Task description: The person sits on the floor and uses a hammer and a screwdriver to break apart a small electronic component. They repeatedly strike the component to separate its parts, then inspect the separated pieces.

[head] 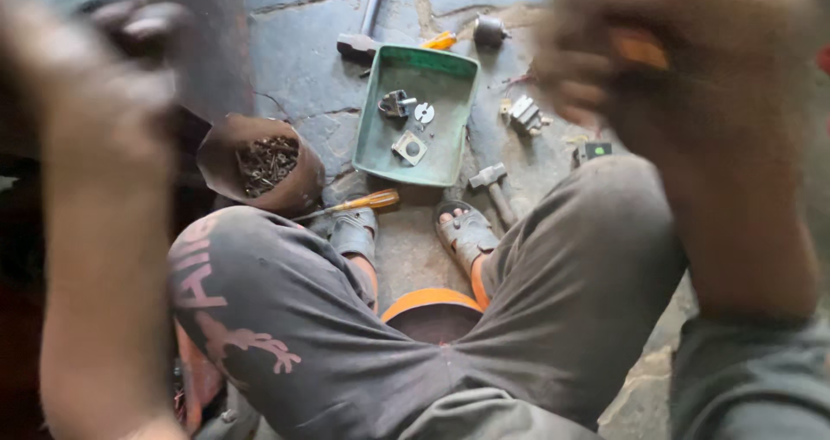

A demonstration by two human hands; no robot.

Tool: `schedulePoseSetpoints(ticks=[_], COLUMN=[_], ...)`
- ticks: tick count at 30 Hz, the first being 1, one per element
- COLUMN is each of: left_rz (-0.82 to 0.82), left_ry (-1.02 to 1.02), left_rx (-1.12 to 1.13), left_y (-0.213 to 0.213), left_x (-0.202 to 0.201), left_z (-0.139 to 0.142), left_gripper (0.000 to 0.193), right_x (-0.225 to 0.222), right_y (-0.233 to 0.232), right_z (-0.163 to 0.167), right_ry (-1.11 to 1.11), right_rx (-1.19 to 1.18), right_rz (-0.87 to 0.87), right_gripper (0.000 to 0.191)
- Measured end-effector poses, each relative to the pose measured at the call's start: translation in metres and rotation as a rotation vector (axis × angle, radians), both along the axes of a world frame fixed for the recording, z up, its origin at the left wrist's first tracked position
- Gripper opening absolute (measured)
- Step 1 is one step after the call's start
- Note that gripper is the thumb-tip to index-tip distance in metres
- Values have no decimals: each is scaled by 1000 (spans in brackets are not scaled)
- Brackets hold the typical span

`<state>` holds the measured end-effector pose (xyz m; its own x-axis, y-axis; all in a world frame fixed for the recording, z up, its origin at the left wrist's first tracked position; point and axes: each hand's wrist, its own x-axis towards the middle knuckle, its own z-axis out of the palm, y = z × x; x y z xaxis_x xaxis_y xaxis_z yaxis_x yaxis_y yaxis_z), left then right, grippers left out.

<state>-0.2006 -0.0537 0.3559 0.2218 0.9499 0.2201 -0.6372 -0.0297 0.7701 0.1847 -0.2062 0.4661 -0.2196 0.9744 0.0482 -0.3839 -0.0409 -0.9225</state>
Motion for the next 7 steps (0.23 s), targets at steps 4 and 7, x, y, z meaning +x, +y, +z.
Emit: schedulePoseSetpoints(ticks=[4,7], left_rz=[-16,28], left_ry=[-158,-267], left_rx=[-252,-421], left_y=[-29,-50], left_x=[-51,-106], left_z=[-63,-90], left_gripper=[51,52], right_x=[13,7], right_y=[-33,-33], right_z=[9,-14], right_ry=[-120,-92], right_rx=[57,-95], right_rz=[-348,-309], right_gripper=[23,32])
